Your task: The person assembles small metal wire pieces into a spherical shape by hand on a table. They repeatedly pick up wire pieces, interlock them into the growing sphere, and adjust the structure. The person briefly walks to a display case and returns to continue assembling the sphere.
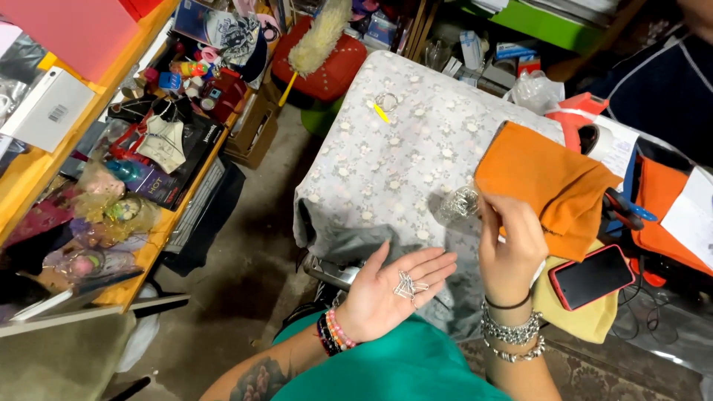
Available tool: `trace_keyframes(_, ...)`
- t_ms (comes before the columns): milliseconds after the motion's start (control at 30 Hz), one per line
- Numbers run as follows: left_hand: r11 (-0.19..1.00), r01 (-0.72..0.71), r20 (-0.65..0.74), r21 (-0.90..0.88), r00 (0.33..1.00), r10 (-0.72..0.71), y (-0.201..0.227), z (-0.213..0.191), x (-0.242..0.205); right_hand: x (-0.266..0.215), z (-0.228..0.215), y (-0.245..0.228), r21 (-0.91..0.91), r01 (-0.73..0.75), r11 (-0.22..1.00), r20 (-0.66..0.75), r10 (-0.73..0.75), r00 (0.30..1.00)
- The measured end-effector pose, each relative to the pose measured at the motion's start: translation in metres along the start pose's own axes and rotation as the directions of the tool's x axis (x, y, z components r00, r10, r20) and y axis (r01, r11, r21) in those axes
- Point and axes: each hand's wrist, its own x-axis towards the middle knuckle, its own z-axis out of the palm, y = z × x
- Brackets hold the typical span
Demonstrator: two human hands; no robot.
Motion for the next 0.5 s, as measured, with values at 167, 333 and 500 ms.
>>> trace_keyframes(167, 1.0, -0.007, -0.026, -0.015, 1.0, 0.007, 0.004, -0.001, -0.001, -0.02, 0.004, 0.002, 0.024, -0.058, 0.998, 0.032, 0.057, 0.998)
trace_keyframes(333, 0.998, -0.04, -0.013, -0.047, 0.999, 0.039, 0.002, -0.009, -0.002, -0.029, -0.015, -0.019, 0.064, -0.068, 0.996, -0.034, 0.07, 0.997)
trace_keyframes(500, 0.996, -0.087, -0.017, -0.021, 0.996, 0.087, 0.004, -0.011, 0.0, -0.027, -0.029, -0.042, 0.365, -0.23, 0.902, 0.497, 0.019, 0.867)
